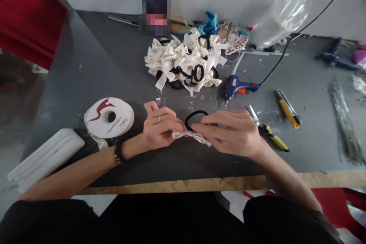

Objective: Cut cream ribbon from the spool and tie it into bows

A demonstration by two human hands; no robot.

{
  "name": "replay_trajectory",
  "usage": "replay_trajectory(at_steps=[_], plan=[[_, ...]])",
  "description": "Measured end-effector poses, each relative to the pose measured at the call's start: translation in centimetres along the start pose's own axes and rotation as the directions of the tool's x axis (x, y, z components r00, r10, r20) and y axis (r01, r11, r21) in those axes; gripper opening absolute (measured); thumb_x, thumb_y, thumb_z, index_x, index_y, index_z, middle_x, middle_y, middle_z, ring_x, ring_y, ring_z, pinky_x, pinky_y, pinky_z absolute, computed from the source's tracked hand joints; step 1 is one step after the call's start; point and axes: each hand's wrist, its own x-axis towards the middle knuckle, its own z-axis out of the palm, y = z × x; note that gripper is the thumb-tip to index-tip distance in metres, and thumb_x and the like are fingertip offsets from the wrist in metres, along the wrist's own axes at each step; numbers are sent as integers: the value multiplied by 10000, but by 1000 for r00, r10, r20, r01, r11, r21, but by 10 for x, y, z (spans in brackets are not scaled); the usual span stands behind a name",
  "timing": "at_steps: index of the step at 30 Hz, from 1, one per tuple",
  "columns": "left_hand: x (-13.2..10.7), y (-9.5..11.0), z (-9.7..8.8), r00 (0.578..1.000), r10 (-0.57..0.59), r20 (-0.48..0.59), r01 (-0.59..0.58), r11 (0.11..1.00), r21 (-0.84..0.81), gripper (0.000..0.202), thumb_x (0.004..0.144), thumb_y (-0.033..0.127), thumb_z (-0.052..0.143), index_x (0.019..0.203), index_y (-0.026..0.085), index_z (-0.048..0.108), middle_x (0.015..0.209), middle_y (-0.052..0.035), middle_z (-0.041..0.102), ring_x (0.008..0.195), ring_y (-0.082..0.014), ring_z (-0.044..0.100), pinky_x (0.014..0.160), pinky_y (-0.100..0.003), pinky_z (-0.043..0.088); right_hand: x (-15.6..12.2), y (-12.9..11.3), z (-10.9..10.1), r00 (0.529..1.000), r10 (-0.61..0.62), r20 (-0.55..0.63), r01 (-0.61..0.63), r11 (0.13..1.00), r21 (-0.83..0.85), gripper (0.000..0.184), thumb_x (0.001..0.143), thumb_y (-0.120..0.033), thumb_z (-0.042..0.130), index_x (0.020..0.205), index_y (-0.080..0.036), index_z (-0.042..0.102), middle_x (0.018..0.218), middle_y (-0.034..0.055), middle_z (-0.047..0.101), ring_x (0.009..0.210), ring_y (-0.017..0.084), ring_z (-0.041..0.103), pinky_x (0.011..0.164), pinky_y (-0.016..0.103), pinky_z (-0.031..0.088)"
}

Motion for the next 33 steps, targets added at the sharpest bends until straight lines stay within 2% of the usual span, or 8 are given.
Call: replay_trajectory(at_steps=[5, 10, 14, 18, 21, 28, 33], plan=[[1, 0, 2, 999, 31, -22, -31, 999, 16, 198, 974, 360, 781, 829, 276, 674, 756, 124, 797, 647, -133, 687, 808, -448, 299, 1, -1, 0, 999, -8, 39, 9, 999, -31, 178, 924, -66, 732, 999, -215, 793, 862, -24, 793, 630, 103, 653, 547, 268, 486], [-2, -1, 2, 1000, 10, -21, -8, 998, 68, 219, 991, 425, 746, 839, 295, 659, 732, 147, 790, 654, -141, 693, 787, -456, 298, 1, -2, 0, 999, -4, 47, 7, 998, -55, 151, 936, -99, 735, 1002, -223, 791, 855, -38, 791, 622, 99, 633, 537, 274, 463], [-3, 0, 1, 999, 37, -3, -36, 993, 114, 152, 995, 368, 726, 859, 321, 677, 755, 153, 795, 686, -149, 701, 792, -461, 297, 0, -2, 1, 998, 6, 65, -1, 998, -65, 140, 966, -135, 714, 997, -247, 792, 854, -44, 792, 629, 100, 640, 544, 276, 463], [-2, 2, -1, 1000, 1, 5, -2, 993, 120, 156, 1003, 335, 693, 849, 316, 677, 764, 159, 793, 723, -146, 703, 820, -454, 308, -2, -2, 2, 996, 14, 91, -7, 997, -80, 118, 967, -163, 726, 1006, -255, 790, 861, -43, 786, 653, 111, 662, 562, 296, 467], [1, 4, -1, 1000, -23, -1, 23, 997, 78, 166, 978, 310, 740, 825, 302, 677, 764, 143, 790, 730, -151, 691, 839, -457, 313, -3, -2, 2, 996, 16, 87, -8, 995, -100, 127, 968, -163, 725, 1013, -265, 786, 868, -50, 790, 641, 110, 646, 558, 305, 454], [2, 3, -3, 994, -88, 59, 85, 995, 50, 252, 978, 448, 758, 786, 298, 692, 715, 100, 772, 738, -159, 694, 890, -471, 290, -3, -1, 2, 998, -1, 62, 8, 993, -120, 155, 977, -135, 705, 1016, -265, 780, 887, -61, 811, 620, 105, 611, 555, 305, 434], [-1, 1, -4, 991, -105, 83, 103, 994, 33, 186, 959, 384, 788, 821, 290, 705, 743, 78, 772, 771, -173, 684, 921, -457, 294, -2, -2, 2, 998, -28, 60, 36, 989, -141, 179, 957, -95, 697, 1029, -243, 767, 890, -51, 807, 610, 107, 592, 543, 310, 428]])
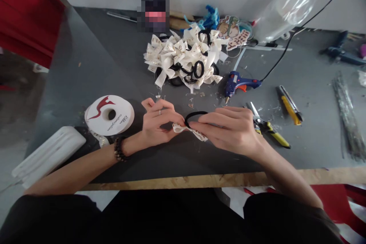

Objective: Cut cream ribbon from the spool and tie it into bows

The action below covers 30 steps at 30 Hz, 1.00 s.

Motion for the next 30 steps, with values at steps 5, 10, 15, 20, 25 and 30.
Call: replay_trajectory(at_steps=[5, 10, 15, 20, 25, 30], plan=[[-2, -1, 0, 1000, -5, -17, 5, 1000, -5, 145, 930, 321, 800, 825, 293, 704, 744, 85, 777, 780, -196, 680, 934, -475, 288, 1, -2, -3, 999, -2, 40, 3, 1000, -8, 199, 978, -102, 659, 1027, -262, 768, 917, -46, 807, 630, 114, 609, 548, 314, 429], [-2, -2, -1, 999, 31, -13, -30, 995, 95, 146, 940, 381, 772, 822, 318, 714, 708, 98, 759, 773, -196, 663, 888, -478, 295, 2, -3, -5, 997, 2, 74, -3, 1000, 14, 179, 989, -114, 664, 1058, -236, 777, 916, -23, 791, 681, 125, 651, 579, 315, 441], [0, -2, -1, 998, 55, -9, -53, 989, 139, 124, 919, 369, 782, 833, 310, 715, 695, 94, 760, 773, -197, 688, 839, -473, 279, 4, -3, -1, 995, 70, 68, -75, 995, 64, 210, 1007, -430, 718, 1016, -231, 785, 925, 4, 801, 724, 160, 677, 615, 323, 462], [2, 0, 0, 999, 34, 5, -35, 989, 142, 132, 936, 356, 769, 836, 300, 703, 730, 93, 767, 810, -178, 703, 853, -472, 283, 2, -4, 9, 990, 138, 6, -139, 990, 32, 94, 947, -330, 800, 963, -241, 776, 928, -18, 822, 751, 168, 697, 643, 331, 490], [2, 3, 1, 1000, 19, 12, -21, 990, 140, 130, 854, 313, 833, 892, 290, 711, 749, 68, 738, 776, -170, 702, 853, -451, 286, -2, -1, 17, 974, 219, 51, -222, 972, 75, 31, 957, -281, 779, 940, -256, 785, 947, -19, 827, 802, 181, 708, 704, 341, 529], [2, 6, -1, 993, -99, 62, 90, 986, 137, 164, 802, 317, 791, 954, 280, 739, 932, 2, 766, 773, -173, 693, 873, -448, 313, -1, 1, 21, 959, 267, 95, -275, 957, 89, 65, 974, -245, 739, 921, -250, 776, 938, -13, 826, 807, 186, 709, 736, 346, 547]])
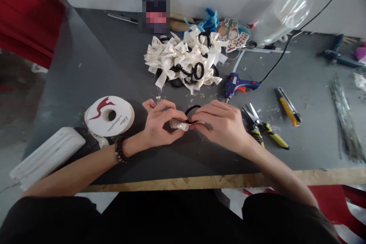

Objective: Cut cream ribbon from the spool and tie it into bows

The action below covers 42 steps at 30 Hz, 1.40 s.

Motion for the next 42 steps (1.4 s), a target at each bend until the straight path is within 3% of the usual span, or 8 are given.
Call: replay_trajectory(at_steps=[7, 12, 18, 23, 25, 32, 37, 42], plan=[[2, 0, -3, 996, -65, 57, 71, 992, -107, 204, 841, 282, 721, 1041, 251, 698, 941, -11, 763, 847, -202, 707, 875, -455, 335, 2, -1, -1, 999, 10, -49, -10, 1000, 8, 61, 935, -195, 726, 962, -238, 760, 972, 5, 826, 847, 208, 732, 746, 353, 564], [3, -3, -2, 984, -116, 136, 141, 971, -191, 113, 882, 291, 722, 969, 250, 663, 958, -10, 769, 930, -217, 703, 879, -454, 345, 2, -1, 0, 992, -3, -127, 5, 1000, 9, 85, 932, -178, 713, 969, -242, 753, 951, 6, 823, 815, 200, 723, 728, 356, 561], [-4, -9, 6, 992, -117, 55, 128, 953, -276, 125, 911, 190, 778, 900, 233, 661, 878, 30, 787, 777, -148, 726, 906, -440, 394, 1, -6, 3, 991, 81, -107, -75, 995, 65, 72, 943, -189, 714, 978, -225, 765, 960, 21, 823, 840, 201, 727, 756, 349, 567], [-9, -15, 15, 942, -314, 119, 319, 728, -607, 295, 890, 250, 831, 903, 228, 538, 906, -36, 780, 828, -181, 762, 742, -335, 545, 2, -8, 2, 980, 182, -79, -165, 968, 190, 78, 961, -200, 703, 961, -226, 776, 954, 31, 816, 864, 204, 721, 810, 354, 563], [-9, -15, 16, 941, -315, 128, 319, 685, -655, 354, 876, 232, 844, 863, 231, 490, 906, -46, 783, 840, -186, 763, 742, -327, 566, 2, -8, 0, 970, 237, -50, -219, 945, 242, 77, 965, -205, 704, 953, -227, 778, 938, 29, 808, 852, 201, 707, 814, 356, 550], [-7, -9, 13, 937, -323, 132, 333, 712, -618, 378, 848, 191, 860, 754, 218, 494, 901, -58, 778, 923, -222, 782, 753, -343, 609, 4, -5, -4, 910, 393, 130, -413, 840, 351, 44, 945, -234, 769, 908, -224, 793, 872, -1, 786, 817, 173, 669, 757, 317, 500], [-4, -10, 13, 927, -347, 143, 343, 630, -697, 324, 830, 207, 890, 855, 210, 566, 907, -36, 775, 894, -183, 791, 781, -302, 638, 5, -1, -6, 860, 464, 212, -510, 761, 401, 79, 919, -295, 812, 887, -223, 813, 875, -5, 785, 793, 158, 682, 739, 305, 480], [-4, -11, 13, 937, -320, 139, 330, 681, -654, 273, 833, 254, 900, 942, 205, 654, 883, -21, 737, 829, -147, 759, 757, -270, 629, 4, 4, -5, 789, 519, 328, -614, 649, 449, 105, 885, -335, 837, 896, -230, 839, 906, -4, 798, 795, 161, 704, 758, 311, 484]])
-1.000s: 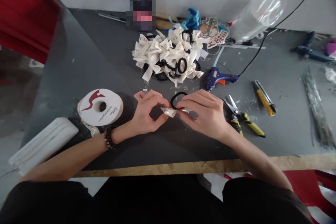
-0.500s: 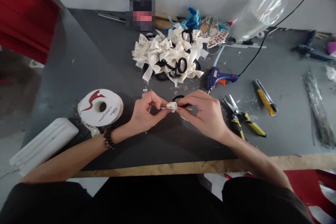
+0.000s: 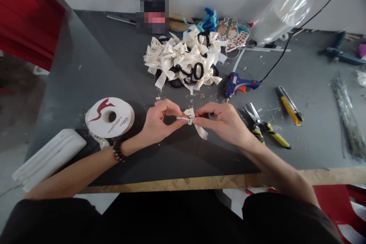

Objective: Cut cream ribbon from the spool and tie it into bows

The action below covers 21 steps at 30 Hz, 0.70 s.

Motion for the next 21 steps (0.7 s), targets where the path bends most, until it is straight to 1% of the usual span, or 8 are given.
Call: replay_trajectory(at_steps=[4, 7, 10, 12, 16, 19, 21], plan=[[0, 2, -2, 999, 16, 44, -22, 991, 134, 232, 875, 326, 869, 892, 206, 671, 869, -48, 759, 798, -174, 735, 785, -355, 613, 0, -1, -2, 1000, -6, 29, 6, 1000, 12, 93, 876, -317, 833, 897, -227, 844, 887, 2, 794, 776, 159, 703, 741, 308, 493], [1, 3, -3, 995, 45, 84, -60, 981, 187, 200, 883, 319, 859, 903, 212, 691, 874, -46, 757, 791, -179, 719, 823, -389, 585, 0, -2, -3, 999, -18, 28, 18, 1000, -6, 80, 872, -302, 834, 892, -226, 846, 871, 3, 794, 758, 157, 700, 732, 307, 497], [1, 1, -3, 996, 67, 63, -77, 983, 167, 175, 888, 294, 850, 937, 217, 701, 887, -41, 746, 805, -175, 703, 800, -361, 559, 0, -3, -4, 1000, -9, 26, 10, 1000, -10, 110, 873, -337, 835, 868, -227, 837, 855, 1, 800, 748, 164, 701, 718, 306, 501], [0, -1, -3, 997, 61, 49, -67, 986, 152, 157, 894, 269, 840, 954, 220, 703, 894, -37, 737, 820, -168, 694, 779, -334, 545, 0, -4, -4, 999, -5, 33, 7, 998, -58, 135, 876, -367, 831, 850, -235, 828, 837, -5, 800, 738, 167, 700, 713, 308, 500], [1, -2, -2, 999, -5, 54, 1, 998, 70, 141, 917, 227, 812, 1009, 219, 705, 934, -32, 722, 852, -155, 693, 783, -301, 542, 0, -6, -4, 999, -3, 34, 9, 980, -197, 116, 873, -373, 837, 914, -266, 821, 895, -17, 810, 787, 176, 700, 740, 318, 488], [2, 0, -2, 997, -53, 51, 53, 999, -10, 157, 925, 228, 807, 1033, 211, 694, 956, -34, 716, 870, -151, 704, 798, -290, 551, 1, -7, -3, 999, -2, 36, 10, 975, -224, 236, 790, -368, 913, 982, -276, 812, 955, -22, 809, 822, 182, 684, 748, 314, 473], [3, 2, -2, 995, -77, 61, 79, 996, -46, 169, 932, 228, 802, 1046, 208, 678, 963, -36, 718, 875, -151, 712, 811, -290, 558, 1, -6, -1, 999, -10, 41, 18, 977, -211, 244, 772, -383, 923, 951, -267, 804, 930, -23, 798, 803, 176, 673, 737, 306, 463]])
